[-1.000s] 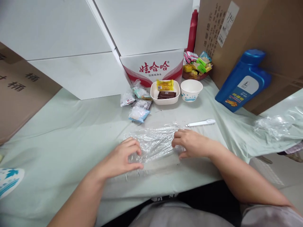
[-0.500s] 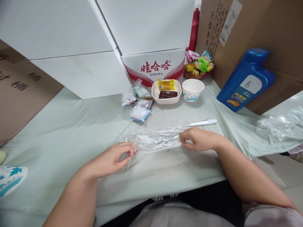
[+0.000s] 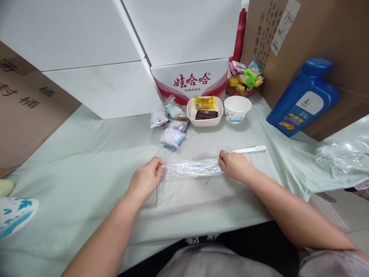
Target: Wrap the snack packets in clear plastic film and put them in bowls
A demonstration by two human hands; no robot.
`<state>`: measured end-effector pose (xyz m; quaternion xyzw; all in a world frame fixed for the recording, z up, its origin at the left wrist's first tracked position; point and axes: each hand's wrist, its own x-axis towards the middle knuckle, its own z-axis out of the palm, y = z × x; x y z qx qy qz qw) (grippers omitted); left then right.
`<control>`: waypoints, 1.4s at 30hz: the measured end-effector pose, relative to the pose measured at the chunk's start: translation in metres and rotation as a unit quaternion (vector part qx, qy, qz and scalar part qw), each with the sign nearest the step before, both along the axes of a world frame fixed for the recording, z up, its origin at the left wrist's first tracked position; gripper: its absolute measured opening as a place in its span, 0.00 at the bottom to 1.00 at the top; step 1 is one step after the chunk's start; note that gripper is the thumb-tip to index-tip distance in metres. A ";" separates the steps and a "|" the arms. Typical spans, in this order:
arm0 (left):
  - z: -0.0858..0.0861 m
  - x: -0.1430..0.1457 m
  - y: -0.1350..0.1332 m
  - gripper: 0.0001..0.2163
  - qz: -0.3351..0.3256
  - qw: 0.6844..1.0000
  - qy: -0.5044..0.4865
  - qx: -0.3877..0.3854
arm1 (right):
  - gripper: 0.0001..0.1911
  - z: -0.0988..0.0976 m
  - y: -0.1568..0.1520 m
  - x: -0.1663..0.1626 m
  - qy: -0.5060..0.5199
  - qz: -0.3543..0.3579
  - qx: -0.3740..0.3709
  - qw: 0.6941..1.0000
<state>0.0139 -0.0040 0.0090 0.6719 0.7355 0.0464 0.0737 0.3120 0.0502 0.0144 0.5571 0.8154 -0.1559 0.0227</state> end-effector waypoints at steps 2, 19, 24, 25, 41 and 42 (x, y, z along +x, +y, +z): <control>-0.003 0.004 0.000 0.09 0.008 0.999 0.032 0.006 | 0.11 -0.001 -0.003 -0.003 -0.035 -0.007 0.017 0.999; -0.008 0.035 -0.029 0.17 -0.291 0.949 -0.074 0.095 | 0.02 0.011 -0.010 0.005 0.246 0.105 -0.025 0.963; -0.008 0.043 -0.037 0.28 -0.347 0.934 -0.080 0.003 | 0.08 0.034 -0.026 0.006 0.355 0.246 -0.276 0.859; -0.008 0.044 -0.038 0.30 -0.376 0.922 -0.092 -0.013 | 0.09 0.036 -0.028 0.007 0.353 0.268 -0.343 0.828; -0.014 0.054 -0.043 0.31 -0.449 0.868 -0.193 -0.087 | 0.29 -0.009 -0.006 -0.021 0.605 -0.023 -0.434 0.667; -0.015 0.054 -0.043 0.31 -0.448 0.869 -0.191 -0.089 | 0.27 -0.010 -0.006 -0.023 0.605 -0.031 -0.433 0.667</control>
